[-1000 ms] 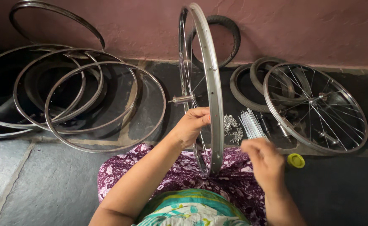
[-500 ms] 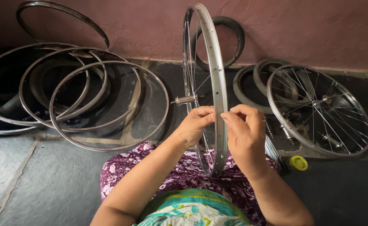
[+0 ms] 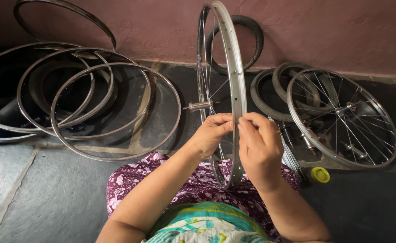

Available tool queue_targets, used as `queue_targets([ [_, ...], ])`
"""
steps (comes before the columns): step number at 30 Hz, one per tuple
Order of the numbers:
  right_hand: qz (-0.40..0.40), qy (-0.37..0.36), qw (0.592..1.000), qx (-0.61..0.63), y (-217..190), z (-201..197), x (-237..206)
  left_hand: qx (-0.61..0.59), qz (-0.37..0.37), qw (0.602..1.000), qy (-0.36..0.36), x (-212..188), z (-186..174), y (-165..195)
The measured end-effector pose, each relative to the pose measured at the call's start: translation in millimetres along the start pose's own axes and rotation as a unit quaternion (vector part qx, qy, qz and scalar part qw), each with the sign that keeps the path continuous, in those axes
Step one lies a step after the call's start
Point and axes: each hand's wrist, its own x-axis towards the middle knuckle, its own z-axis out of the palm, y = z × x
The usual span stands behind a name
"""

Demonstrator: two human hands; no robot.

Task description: The person sits on the floor and laces a bicycle wheel by inserting spokes through the hub and rim, then securing them with nipples. The person rotates the wheel to access different spoke holes and continues adding spokes one by one.

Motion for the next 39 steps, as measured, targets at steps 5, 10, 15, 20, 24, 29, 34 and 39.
queue_targets([
  [5, -0.004, 0.004, 1.000, 0.002, 4, 1, -3, -0.004, 0.002, 1.000, -0.004, 0, 2, 0],
  [10, -0.032, 0.011, 0.999, -0.022, 4, 6, -8, -0.011, 0.000, 1.000, 0.004, 0, 1, -2],
  [15, -0.029, 0.020, 0.999, -0.029, 5, 10, -9, -0.016, 0.000, 1.000, -0.002, 1, -2, -3],
  [20, -0.030, 0.018, 0.999, -0.034, 7, 11, -9, -0.019, -0.005, 1.000, 0.004, 1, -3, -4],
  [24, -0.026, 0.023, 0.999, -0.030, 6, 12, -11, -0.012, 0.000, 1.000, 0.002, 1, -3, -5],
  [29, -0.023, 0.035, 0.998, -0.037, 6, 15, -12, -0.014, 0.009, 1.000, -0.006, 1, -4, -6],
  [34, -0.025, 0.023, 0.998, -0.051, 5, 14, -12, -0.027, 0.014, 1.000, 0.000, 2, -4, -10],
  [39, -0.034, 0.005, 0.998, -0.055, 6, 12, -12, -0.019, 0.021, 1.000, -0.006, 2, 0, -9],
])
